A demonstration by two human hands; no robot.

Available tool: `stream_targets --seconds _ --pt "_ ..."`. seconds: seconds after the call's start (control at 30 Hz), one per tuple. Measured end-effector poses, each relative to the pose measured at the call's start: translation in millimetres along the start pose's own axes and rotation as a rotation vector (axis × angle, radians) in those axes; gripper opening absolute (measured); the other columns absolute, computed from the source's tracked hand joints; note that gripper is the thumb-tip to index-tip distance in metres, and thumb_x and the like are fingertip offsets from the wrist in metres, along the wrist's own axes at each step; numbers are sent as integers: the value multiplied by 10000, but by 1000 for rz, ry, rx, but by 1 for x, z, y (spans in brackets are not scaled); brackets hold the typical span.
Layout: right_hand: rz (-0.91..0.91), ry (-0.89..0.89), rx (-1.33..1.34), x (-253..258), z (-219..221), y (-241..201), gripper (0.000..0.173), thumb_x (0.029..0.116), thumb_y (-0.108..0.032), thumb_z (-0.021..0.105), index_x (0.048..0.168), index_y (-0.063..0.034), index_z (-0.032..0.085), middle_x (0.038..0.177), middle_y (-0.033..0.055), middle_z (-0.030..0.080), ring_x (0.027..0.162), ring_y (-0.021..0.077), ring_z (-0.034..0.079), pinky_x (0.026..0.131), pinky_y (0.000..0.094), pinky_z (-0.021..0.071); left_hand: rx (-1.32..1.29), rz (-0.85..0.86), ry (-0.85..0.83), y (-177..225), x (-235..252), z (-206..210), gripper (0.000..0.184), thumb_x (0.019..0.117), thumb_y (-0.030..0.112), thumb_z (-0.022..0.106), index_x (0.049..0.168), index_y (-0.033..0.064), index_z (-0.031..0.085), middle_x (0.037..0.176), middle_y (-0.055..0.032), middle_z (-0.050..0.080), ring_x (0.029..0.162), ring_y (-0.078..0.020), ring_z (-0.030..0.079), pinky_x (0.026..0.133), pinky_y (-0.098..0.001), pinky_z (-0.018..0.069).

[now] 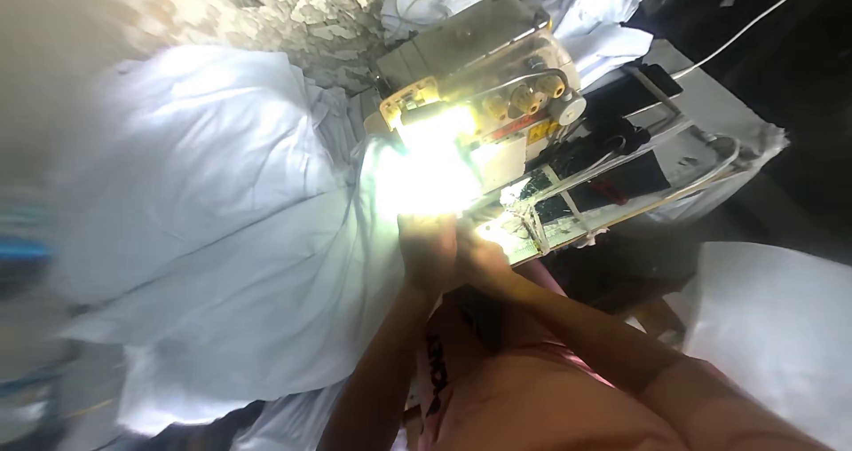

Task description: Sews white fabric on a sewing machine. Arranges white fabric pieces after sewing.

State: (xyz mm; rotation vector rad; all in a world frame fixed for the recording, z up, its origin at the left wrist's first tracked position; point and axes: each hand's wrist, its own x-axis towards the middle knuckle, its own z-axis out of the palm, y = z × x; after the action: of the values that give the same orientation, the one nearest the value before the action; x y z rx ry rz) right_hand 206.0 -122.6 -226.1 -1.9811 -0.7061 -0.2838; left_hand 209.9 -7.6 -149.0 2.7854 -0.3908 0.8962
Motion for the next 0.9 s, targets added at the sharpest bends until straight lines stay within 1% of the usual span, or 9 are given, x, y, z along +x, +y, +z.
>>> stream_targets --seconds 0.1,0.2,0.27,0.37,0.5,0.6,0.73,0.83,0.9 --pt "-69 8 12 -1 0 4 96 872 -55 702 935 12 729 994 173 712 790 299 720 628 440 595 29 8 79 -6 2 14 202 975 60 616 827 -28 720 687 -161 665 658 -319 634 716 -443 470" --pt "-123 5 3 -4 2 10 114 874 -72 693 942 9 735 990 170 716 835 295 723 671 424 600 42 9 69 -16 2 20 162 960 67 628 892 -4 757 889 -191 735 803 -359 688 748 -467 502" --pt "-140 0 -10 -5 5 12 84 866 -74 704 906 -1 718 955 156 699 801 282 708 642 409 590 29 40 84 -26 1 25 166 957 92 635 912 6 770 924 -190 739 829 -358 687 763 -468 501" --pt "-154 10 -20 -5 8 15 87 878 -83 700 929 -19 732 978 141 713 824 266 719 660 395 601 -8 95 89 -39 0 24 189 967 105 620 916 9 774 903 -179 732 822 -341 668 792 -450 484" --pt "-151 8 -5 -6 10 16 124 917 -116 684 971 -27 751 1049 127 730 884 249 729 713 378 610 -104 55 84 -54 4 24 249 972 113 594 808 -17 727 792 -177 700 829 -334 673 885 -429 499" --pt "-153 8 -17 -6 11 15 125 923 -113 676 977 -30 751 1056 123 731 880 247 731 708 378 610 -206 -3 58 -62 11 25 209 965 72 604 829 -37 719 828 -175 704 873 -310 675 946 -422 490" --pt "-153 16 -42 -6 10 15 124 909 -102 678 973 -24 751 1040 127 731 863 251 731 691 379 608 -276 -145 5 -71 19 26 175 958 20 588 995 -40 748 1025 -183 750 1049 -305 711 1110 -472 437" --pt "-156 19 -39 -6 10 16 131 910 -103 668 972 -18 745 1029 128 732 879 254 733 693 386 608 -289 -276 -25 -68 27 22 220 976 4 569 1122 -62 719 1178 -213 720 1170 -323 674 1073 -441 479" --pt "-154 9 -19 -5 8 16 128 918 -92 658 976 -14 742 1017 126 732 886 249 733 702 382 609 -251 -342 -20 -64 28 19 249 984 3 549 1161 -62 712 1207 -217 711 1189 -336 664 1054 -435 493"
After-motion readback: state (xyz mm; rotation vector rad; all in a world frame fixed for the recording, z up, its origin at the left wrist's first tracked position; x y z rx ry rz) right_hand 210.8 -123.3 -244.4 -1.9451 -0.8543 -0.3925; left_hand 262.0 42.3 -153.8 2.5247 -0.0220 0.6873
